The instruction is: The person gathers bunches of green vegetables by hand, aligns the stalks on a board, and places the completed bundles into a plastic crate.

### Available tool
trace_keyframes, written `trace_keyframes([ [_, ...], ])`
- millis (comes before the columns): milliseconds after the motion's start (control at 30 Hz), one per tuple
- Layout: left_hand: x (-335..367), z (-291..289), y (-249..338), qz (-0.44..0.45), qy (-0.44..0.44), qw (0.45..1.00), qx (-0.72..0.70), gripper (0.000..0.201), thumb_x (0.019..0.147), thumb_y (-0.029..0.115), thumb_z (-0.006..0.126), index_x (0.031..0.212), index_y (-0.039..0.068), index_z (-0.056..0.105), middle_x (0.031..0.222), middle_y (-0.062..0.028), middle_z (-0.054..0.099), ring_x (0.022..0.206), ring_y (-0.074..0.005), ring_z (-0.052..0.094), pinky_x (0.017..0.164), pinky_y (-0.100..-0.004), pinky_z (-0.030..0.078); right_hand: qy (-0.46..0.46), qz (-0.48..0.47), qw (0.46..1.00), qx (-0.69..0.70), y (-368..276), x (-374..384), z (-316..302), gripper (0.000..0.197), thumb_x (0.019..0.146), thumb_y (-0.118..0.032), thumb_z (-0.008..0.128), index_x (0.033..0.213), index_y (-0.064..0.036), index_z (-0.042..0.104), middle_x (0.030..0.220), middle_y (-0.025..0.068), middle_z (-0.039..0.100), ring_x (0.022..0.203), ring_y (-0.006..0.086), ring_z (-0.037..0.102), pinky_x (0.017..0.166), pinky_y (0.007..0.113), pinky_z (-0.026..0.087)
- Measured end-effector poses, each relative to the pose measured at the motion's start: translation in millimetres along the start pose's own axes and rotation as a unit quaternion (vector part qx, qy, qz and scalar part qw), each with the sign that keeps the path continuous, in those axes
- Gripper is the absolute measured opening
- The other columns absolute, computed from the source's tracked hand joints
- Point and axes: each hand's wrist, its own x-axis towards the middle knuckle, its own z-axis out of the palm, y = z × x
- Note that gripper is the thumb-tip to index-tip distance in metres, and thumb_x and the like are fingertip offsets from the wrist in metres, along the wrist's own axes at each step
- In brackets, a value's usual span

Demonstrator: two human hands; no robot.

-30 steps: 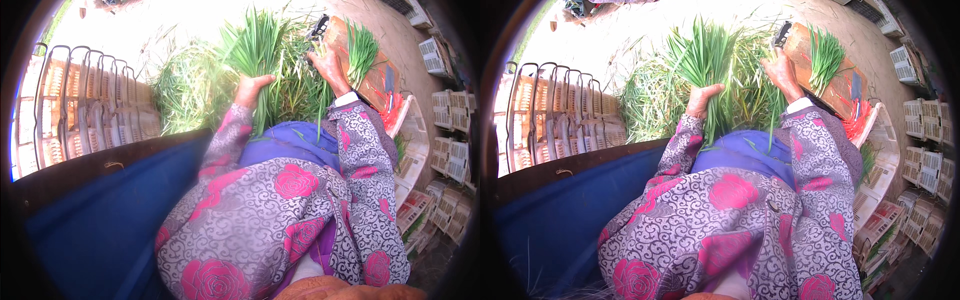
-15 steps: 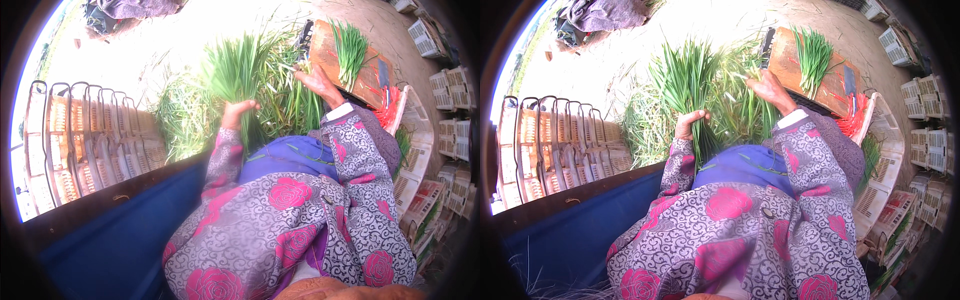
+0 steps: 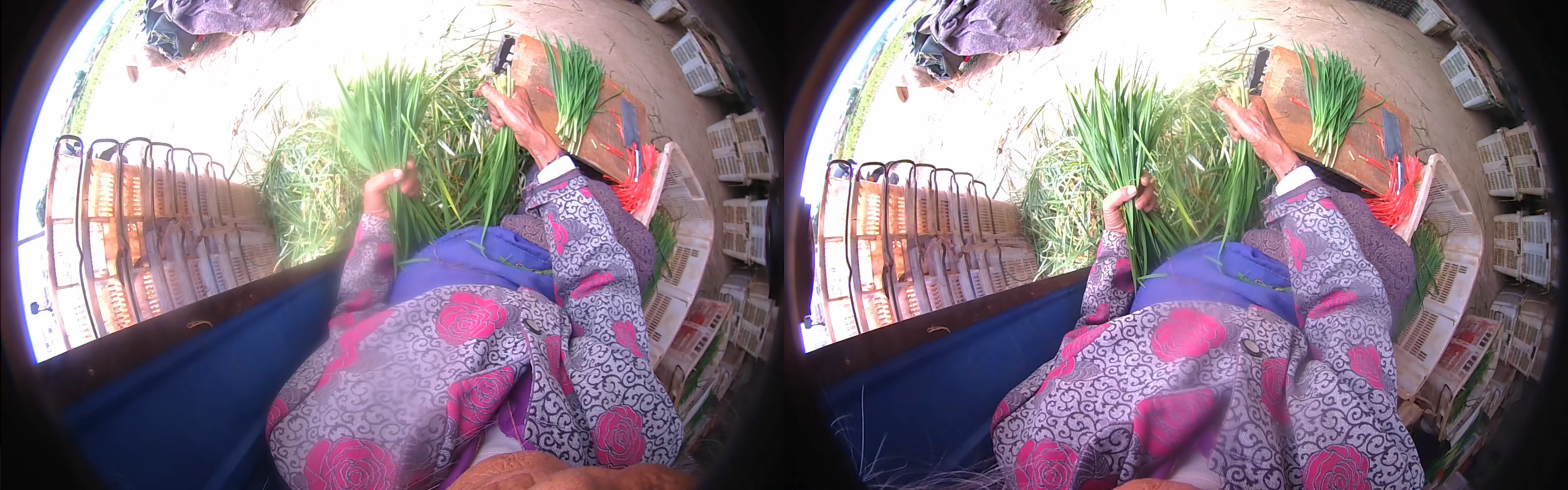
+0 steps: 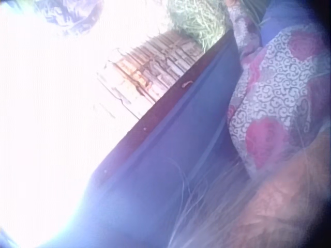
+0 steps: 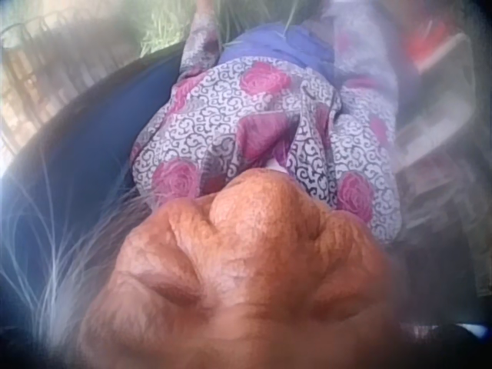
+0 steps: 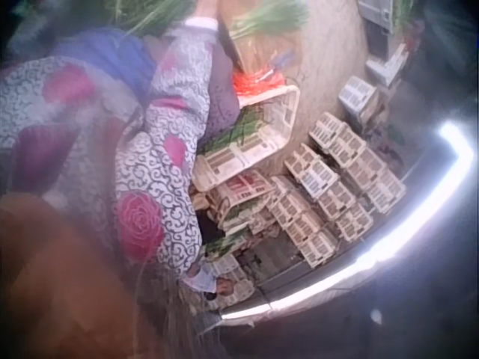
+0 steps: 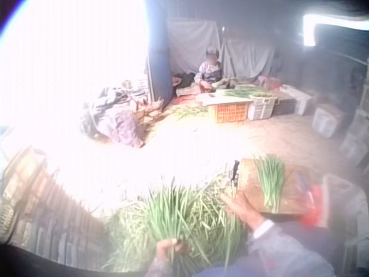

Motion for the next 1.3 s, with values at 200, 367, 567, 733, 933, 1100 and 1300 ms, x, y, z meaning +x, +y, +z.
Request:
trace_keyframes([
  [200,34.5,4.0,-5.1,0.069,0.131,0.986,0.077,0.037,0.087,0.005,0.066,0.123,-0.004,0.060,0.121,-0.0219,0.067,0.100,-0.0258,0.069,0.083,-0.0373,0.060,-0.098,0.049,0.976,-0.187,-8.2,-16.5,47.5,0.029,0.093,-0.030,0.060,0.097,-0.0030,0.071,0.059,-0.0038,0.046,0.051,0.0075,0.041,0.047,0.029,0.034],
  [367,39.3,36.1,-0.9,0.073,0.157,0.984,0.048,0.043,0.085,0.006,0.068,0.126,-0.004,0.060,0.114,-0.0161,0.071,0.106,-0.0264,0.067,0.094,-0.0388,0.054,-0.139,0.004,0.945,-0.297,5.1,-31.3,85.1,0.034,0.090,-0.026,0.055,0.105,0.0004,0.071,0.076,0.0217,0.069,0.069,0.0277,0.068,0.062,0.042,0.049],
  [567,39.7,17.8,-0.8,0.042,0.172,0.984,0.009,0.018,0.088,0.007,0.066,0.103,-0.001,0.063,0.095,-0.0120,0.068,0.080,-0.0208,0.065,0.079,-0.0344,0.056,-0.213,0.017,0.911,-0.351,37.5,-24.6,85.7,0.027,0.080,-0.013,0.053,0.086,0.0088,0.068,0.072,0.0281,0.065,0.066,0.0367,0.066,0.059,0.047,0.049],
  [733,21.8,23.3,7.1,0.074,0.043,0.994,-0.071,0.020,0.086,0.002,0.062,0.104,-0.002,0.056,0.080,-0.0034,0.053,0.063,-0.0097,0.047,0.059,-0.0253,0.041,-0.075,0.067,0.908,-0.406,39.2,3.8,-0.3,0.036,0.083,-0.026,0.058,0.090,0.0089,0.066,0.073,0.0252,0.065,0.067,0.0358,0.066,0.061,0.047,0.049],
  [933,1.3,14.2,6.4,0.029,-0.065,0.993,-0.093,0.028,0.082,0.007,0.062,0.108,0.000,0.053,0.080,-0.0016,0.050,0.062,-0.0084,0.048,0.059,-0.0255,0.043,0.063,0.082,0.991,0.089,23.2,31.9,-25.6,0.039,0.094,-0.034,0.068,0.117,-0.0032,0.064,0.092,0.0102,0.067,0.049,0.0061,0.045,0.050,0.026,0.042],
  [1100,-0.9,6.4,0.1,-0.002,-0.097,0.991,-0.091,0.035,0.082,0.009,0.063,0.113,-0.002,0.051,0.089,-0.0056,0.054,0.062,-0.0098,0.050,0.058,-0.0260,0.043,-0.102,0.112,0.952,0.267,-27.3,36.6,52.6,0.029,0.092,-0.030,0.073,0.112,-0.0105,0.066,0.080,0.0022,0.066,0.054,0.0064,0.047,0.055,0.029,0.046],
  [1300,-19.0,23.8,13.0,0.001,0.017,1.000,0.019,0.065,0.076,0.010,0.068,0.134,-0.007,0.045,0.124,-0.0155,0.059,0.063,-0.0126,0.051,0.057,-0.0256,0.044,0.178,-0.080,0.979,-0.057,9.0,90.1,-8.8,0.034,0.091,-0.038,0.066,0.089,-0.0050,0.073,0.069,0.0063,0.068,0.058,0.0140,0.061,0.054,0.031,0.047],
])
